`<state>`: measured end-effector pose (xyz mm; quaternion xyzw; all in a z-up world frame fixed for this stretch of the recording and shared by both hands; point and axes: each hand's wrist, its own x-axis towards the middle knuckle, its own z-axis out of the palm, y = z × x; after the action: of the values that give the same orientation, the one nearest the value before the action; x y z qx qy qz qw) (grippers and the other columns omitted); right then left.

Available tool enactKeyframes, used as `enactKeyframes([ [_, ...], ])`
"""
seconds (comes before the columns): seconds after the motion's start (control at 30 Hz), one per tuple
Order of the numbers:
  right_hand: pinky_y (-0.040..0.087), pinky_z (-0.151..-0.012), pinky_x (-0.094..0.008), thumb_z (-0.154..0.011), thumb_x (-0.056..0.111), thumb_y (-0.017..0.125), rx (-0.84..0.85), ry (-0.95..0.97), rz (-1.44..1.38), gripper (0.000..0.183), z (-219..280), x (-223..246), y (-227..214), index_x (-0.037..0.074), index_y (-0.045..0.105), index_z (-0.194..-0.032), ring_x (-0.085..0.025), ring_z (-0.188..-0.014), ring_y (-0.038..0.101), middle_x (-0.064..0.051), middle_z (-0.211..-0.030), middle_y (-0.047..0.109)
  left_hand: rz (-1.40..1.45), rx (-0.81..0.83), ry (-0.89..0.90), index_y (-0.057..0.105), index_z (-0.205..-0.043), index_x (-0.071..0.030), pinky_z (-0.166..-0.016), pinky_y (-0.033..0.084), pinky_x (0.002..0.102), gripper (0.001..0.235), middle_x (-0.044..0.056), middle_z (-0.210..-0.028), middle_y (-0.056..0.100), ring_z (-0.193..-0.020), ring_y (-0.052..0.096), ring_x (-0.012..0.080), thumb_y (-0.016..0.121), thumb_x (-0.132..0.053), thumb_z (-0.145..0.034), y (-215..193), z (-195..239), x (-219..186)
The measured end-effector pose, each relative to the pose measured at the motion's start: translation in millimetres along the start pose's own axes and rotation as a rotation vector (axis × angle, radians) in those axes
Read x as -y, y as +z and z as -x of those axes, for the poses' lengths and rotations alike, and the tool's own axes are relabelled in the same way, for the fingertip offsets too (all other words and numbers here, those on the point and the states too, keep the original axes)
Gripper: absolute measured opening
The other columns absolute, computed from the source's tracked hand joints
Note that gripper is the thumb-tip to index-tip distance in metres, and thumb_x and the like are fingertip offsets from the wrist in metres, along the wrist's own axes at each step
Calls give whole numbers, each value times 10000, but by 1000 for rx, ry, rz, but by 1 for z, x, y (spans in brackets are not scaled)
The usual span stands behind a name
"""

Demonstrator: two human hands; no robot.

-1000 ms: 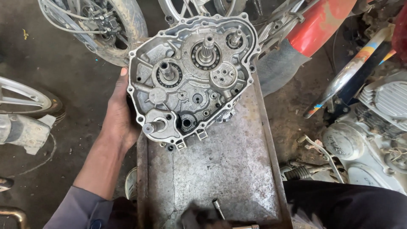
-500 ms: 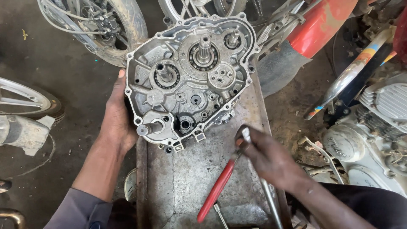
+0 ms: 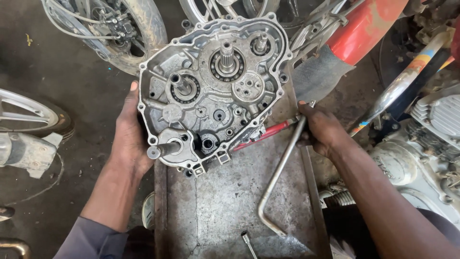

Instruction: Disassembling a motorcycle engine casing using pliers and a metal rod.

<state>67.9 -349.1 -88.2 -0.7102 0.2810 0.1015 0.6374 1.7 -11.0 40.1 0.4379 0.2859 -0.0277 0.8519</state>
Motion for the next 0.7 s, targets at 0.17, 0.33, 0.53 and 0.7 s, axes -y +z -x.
enactKeyframes([
  [0.17, 619, -436, -530, -978, 305, 656, 7, -1, 29, 419, 19, 14, 13, -56, 546, -1161, -282, -420, 601, -164, -664, 528, -20, 12, -8, 689, -1257, -103, -981, 600, 469, 641, 125, -1241, 724, -1119, 712, 294, 621, -560, -813, 7, -4, -4],
  [0.33, 613, -418, -495, -960, 267, 657, 4, -33, 106, 413, 36, 22, 9, -61, 600, -1203, -311, -416, 624, -165, -661, 532, -15, 23, 4, 677, -1298, -101, -1017, 578, 485, 669, 135, -1273, 713, -1150, 696, 303, 634, -545, -800, 9, -4, -3],
  [0.53, 637, -503, -483, -986, 248, 622, 55, -96, 7, 473, 48, 23, 3, -48, 569, -1351, -312, -493, 668, -240, -743, 654, -24, 12, -7, 674, -1293, -105, -1018, 571, 471, 656, 128, -1261, 706, -1151, 683, 284, 629, -553, -816, 7, -6, -3],
  [0.7, 635, -590, -400, -1009, 239, 587, 51, -135, -100, 417, 45, 19, 5, 17, 567, -1362, -270, -687, 735, -168, -825, 711, -41, 4, 6, 675, -1301, -109, -1022, 573, 474, 670, 125, -1262, 709, -1157, 685, 284, 627, -555, -804, 9, -2, -4],
])
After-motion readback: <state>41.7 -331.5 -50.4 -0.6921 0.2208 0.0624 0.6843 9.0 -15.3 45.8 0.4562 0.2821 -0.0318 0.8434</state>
